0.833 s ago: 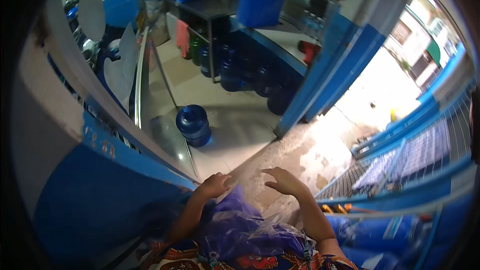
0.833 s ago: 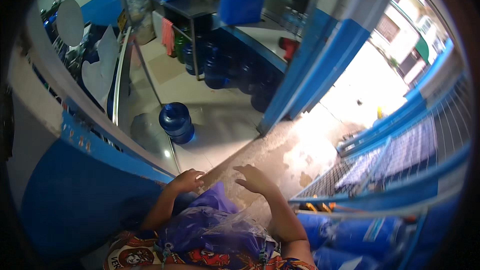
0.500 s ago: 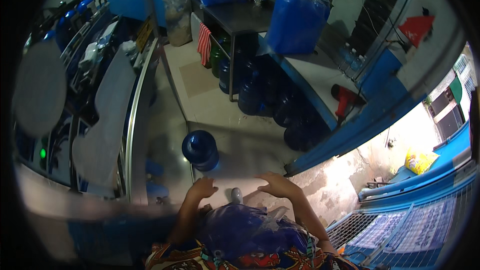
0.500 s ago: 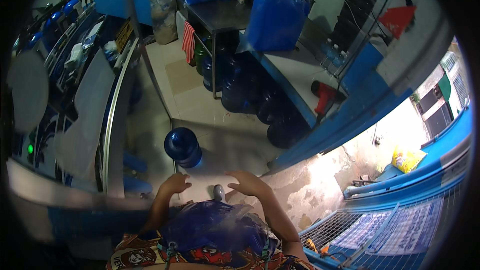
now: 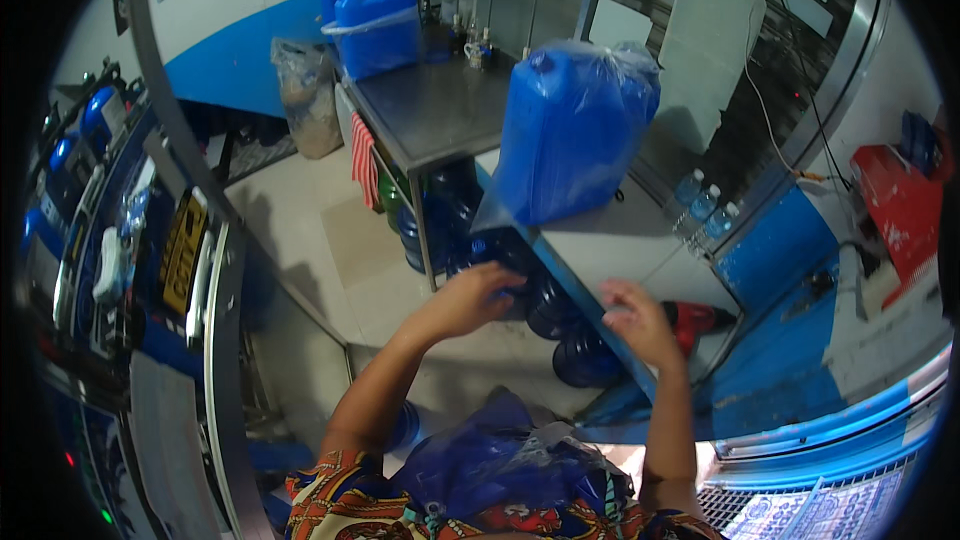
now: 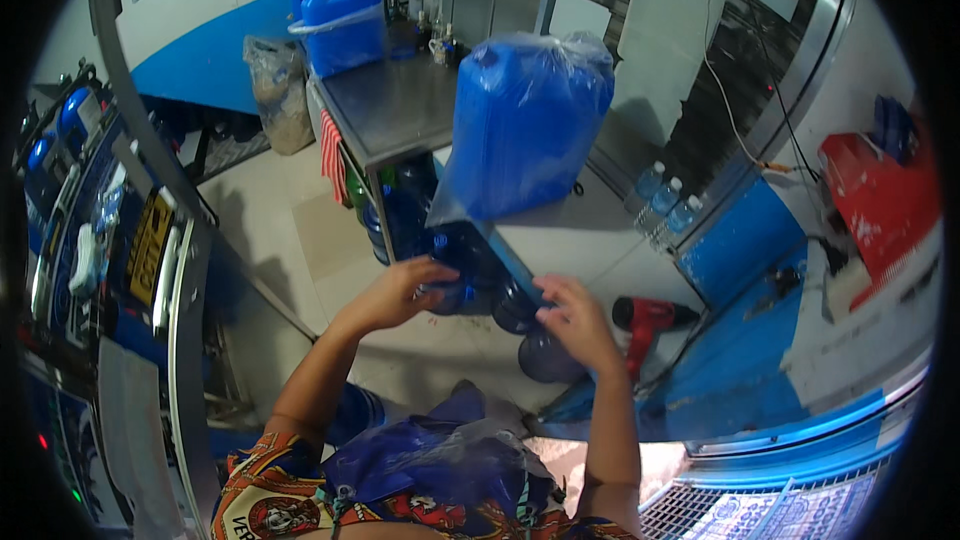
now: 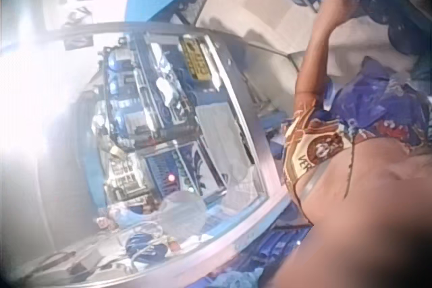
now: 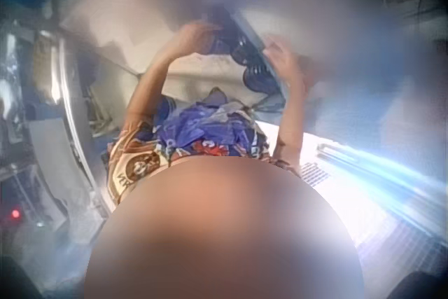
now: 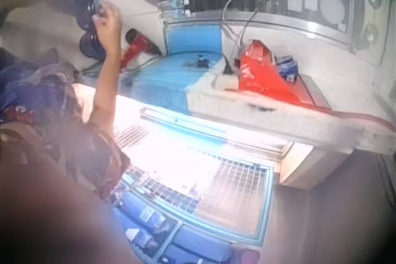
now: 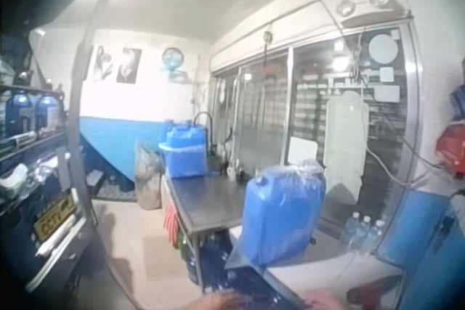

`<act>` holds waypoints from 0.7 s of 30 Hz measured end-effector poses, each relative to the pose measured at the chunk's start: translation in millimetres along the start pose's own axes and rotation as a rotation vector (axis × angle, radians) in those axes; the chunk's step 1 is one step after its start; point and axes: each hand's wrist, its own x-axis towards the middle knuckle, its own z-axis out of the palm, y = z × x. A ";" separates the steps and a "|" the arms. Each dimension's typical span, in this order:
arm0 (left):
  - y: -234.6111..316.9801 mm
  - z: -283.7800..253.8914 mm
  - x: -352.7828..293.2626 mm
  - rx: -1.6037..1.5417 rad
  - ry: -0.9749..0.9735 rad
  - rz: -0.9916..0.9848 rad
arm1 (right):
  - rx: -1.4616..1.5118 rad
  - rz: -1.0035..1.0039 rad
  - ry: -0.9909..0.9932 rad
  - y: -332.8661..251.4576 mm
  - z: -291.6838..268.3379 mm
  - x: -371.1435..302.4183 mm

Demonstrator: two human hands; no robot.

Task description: The person fills blue water containers from a tap, seals them with plastic wrap, and uses a heat gun to shrink the wrap around the containers. They then place the sealed containers on a shelf.

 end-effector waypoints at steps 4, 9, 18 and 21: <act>-7.4 -84.6 107.8 0.157 0.276 0.243 | -0.201 -0.199 0.303 -48.7 -52.0 125.0; -81.0 -163.3 225.2 0.102 0.439 0.223 | -0.601 -0.510 0.548 -94.2 -39.1 269.2; -271.0 -83.9 366.9 -0.649 0.256 0.306 | -0.947 -0.236 0.598 -60.1 36.8 385.2; -277.8 -57.1 372.2 -1.002 0.051 0.063 | -1.029 -0.223 0.592 -50.6 37.9 391.5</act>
